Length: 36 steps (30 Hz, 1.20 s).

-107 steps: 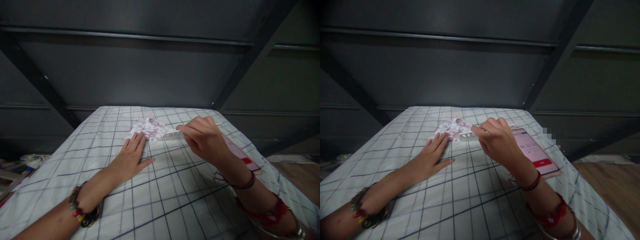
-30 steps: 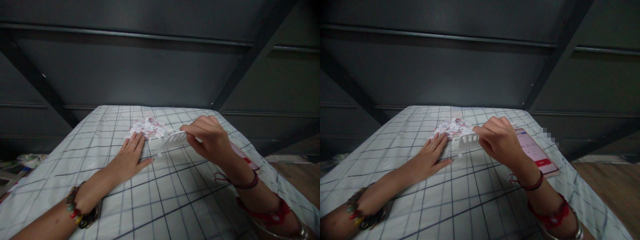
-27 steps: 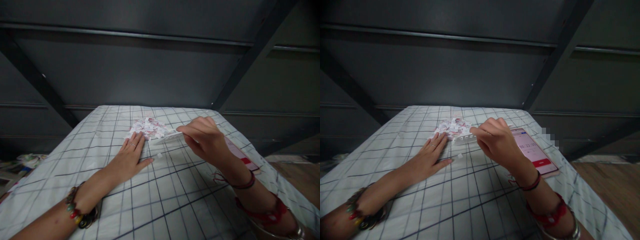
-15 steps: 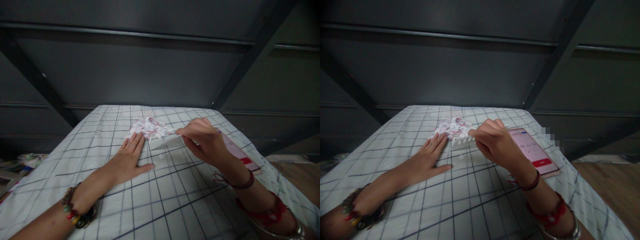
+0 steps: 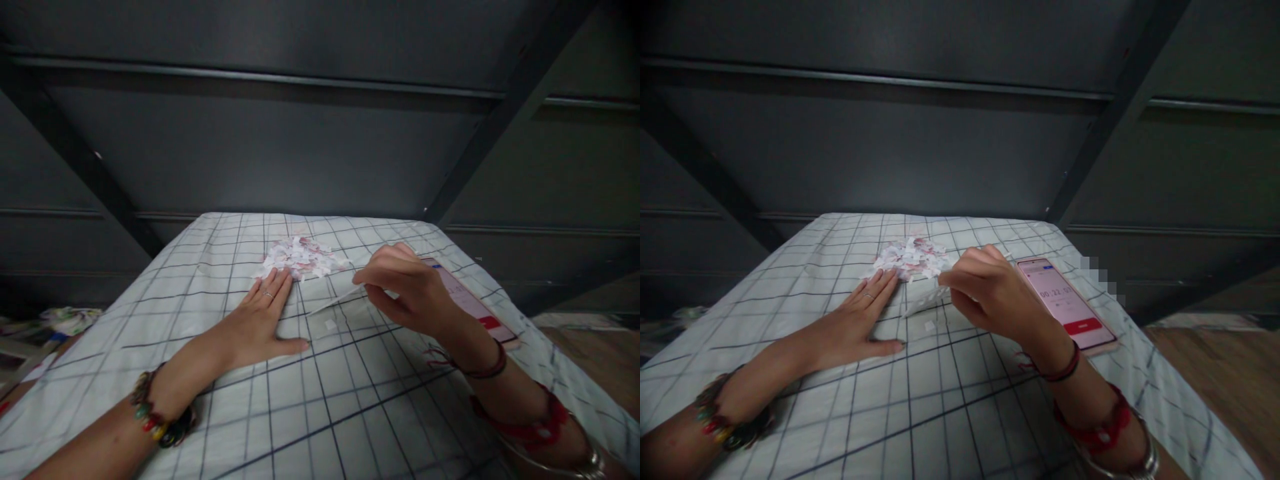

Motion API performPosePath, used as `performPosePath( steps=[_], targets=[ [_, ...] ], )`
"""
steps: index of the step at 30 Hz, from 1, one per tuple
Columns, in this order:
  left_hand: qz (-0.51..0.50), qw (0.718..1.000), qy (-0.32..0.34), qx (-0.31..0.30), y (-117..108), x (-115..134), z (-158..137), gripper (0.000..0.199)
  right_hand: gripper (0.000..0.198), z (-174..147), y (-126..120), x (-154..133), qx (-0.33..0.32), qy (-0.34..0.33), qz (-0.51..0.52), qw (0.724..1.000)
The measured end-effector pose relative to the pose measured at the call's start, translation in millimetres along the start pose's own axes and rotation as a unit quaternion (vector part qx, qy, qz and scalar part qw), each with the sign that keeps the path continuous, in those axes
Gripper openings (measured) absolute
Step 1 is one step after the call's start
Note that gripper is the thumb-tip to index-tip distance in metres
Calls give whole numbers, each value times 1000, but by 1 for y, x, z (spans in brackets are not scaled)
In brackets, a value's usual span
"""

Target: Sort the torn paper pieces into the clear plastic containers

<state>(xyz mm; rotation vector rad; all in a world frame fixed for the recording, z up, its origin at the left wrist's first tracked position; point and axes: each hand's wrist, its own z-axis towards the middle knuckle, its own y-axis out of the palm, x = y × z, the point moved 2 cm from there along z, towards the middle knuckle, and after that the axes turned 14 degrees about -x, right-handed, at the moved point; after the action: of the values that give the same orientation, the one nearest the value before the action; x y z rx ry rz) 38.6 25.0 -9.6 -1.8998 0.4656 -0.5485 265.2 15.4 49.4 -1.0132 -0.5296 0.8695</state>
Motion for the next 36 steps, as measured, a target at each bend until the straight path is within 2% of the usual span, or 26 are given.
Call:
performPosePath(
  steps=[6, 10, 14, 23, 27, 31, 36],
  targets=[
    [-5, 999, 17, -28, -4, -1, -3, 107, 14, -2, -5, -1, 33, 13, -6, 999],
    [-1, 998, 29, -61, -7, -1, -7, 109, 13, -1, -1, -1, 6, 4, -13, 1000],
    [5, 997, 53, -49, -4, -3, -8, 110, 13, -1, 0, -4, -9, 12, -26, 1000],
    [-9, 998, 36, -52, 1, -5, -16, 111, 12, -31, -17, -39, -12, 16, -21, 1000],
    [-8, 997, 21, -69, 7, -6, -37, 111, 16, -38, -25, -43, 3, 68, -93, 993],
    [8, 998, 14, -67, 14, -10, -61, 107, 22, -37, -26, -43, -11, 123, -171, 978],
    [28, 997, 1, -69, 20, -13, -77, 104, 23, -33, -27, -72, -57, 161, -169, 971]
  ],
)
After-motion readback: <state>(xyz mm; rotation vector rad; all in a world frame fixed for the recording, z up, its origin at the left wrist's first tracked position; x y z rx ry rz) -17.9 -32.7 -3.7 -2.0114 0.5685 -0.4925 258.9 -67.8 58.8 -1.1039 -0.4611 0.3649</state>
